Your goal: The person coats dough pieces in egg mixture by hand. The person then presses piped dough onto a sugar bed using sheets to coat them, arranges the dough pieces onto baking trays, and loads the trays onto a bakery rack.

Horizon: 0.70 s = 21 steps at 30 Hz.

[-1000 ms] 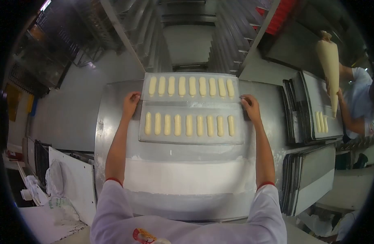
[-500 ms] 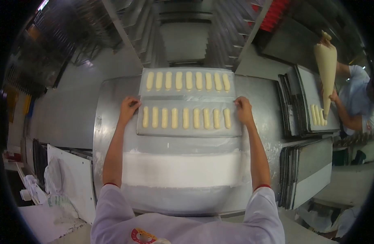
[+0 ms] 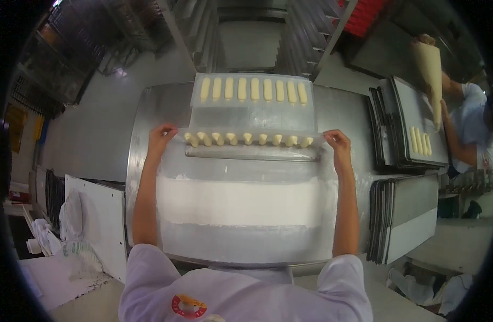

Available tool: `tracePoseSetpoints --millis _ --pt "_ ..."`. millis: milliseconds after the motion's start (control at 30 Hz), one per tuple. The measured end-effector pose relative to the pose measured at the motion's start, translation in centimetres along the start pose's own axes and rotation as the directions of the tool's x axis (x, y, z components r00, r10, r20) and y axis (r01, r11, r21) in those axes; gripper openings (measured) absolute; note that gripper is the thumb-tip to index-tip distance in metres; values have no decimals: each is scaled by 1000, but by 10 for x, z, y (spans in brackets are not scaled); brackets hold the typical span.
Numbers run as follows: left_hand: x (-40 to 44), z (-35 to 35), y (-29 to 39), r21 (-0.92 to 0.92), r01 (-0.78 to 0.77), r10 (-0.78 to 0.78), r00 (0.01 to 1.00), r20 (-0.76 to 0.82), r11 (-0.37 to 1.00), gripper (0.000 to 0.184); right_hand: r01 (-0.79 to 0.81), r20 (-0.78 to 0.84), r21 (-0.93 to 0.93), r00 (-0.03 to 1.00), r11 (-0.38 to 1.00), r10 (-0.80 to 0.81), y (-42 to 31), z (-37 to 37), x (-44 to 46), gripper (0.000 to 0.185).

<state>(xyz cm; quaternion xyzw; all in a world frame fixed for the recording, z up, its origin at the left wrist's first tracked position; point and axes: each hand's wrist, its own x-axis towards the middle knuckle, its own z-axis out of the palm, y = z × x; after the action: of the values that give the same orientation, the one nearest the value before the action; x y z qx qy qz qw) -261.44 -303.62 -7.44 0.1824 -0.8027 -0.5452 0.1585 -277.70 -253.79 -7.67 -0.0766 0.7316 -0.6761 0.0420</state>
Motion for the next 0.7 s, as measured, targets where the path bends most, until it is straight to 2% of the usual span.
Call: tracePoseSetpoints --millis 33,167,200,233,333,467,533,633,700 --pt "-11 -8 5 35 -52 52 999 -3 998 10 23 14 -17 1000 1000 -23 -6 -3 -12 5" --pt "-70 -39 21 39 3 -3 1000 -13 999 8 57 63 -15 996 998 -56 -39 -9 -70 3" --pt "-84 -46 25 -11 15 -15 1000 -25 1000 7 71 53 4 996 997 -71 -40 -10 -82 4" --pt "-96 -53 31 -59 29 -31 999 -36 998 7 62 58 4 996 998 -62 -45 -8 -91 4" --pt "-127 -64 53 -34 96 -97 994 -42 995 8 7 20 43 1000 999 -8 -52 -2 -120 4" --pt "-146 -75 43 -63 123 -123 992 5 990 7 -28 -8 25 1000 999 28 -54 1 -141 3" --pt "-157 -76 42 30 153 -153 988 -14 988 8 -41 -11 21 999 999 41 -54 0 -154 5" --pt "-180 -81 29 14 212 -212 977 -20 977 9 -9 -39 -72 999 997 6 -52 2 -183 4" --pt "-199 -81 3 -18 203 -203 979 -17 979 9 -15 -75 -216 997 976 -2 -39 9 -204 4"
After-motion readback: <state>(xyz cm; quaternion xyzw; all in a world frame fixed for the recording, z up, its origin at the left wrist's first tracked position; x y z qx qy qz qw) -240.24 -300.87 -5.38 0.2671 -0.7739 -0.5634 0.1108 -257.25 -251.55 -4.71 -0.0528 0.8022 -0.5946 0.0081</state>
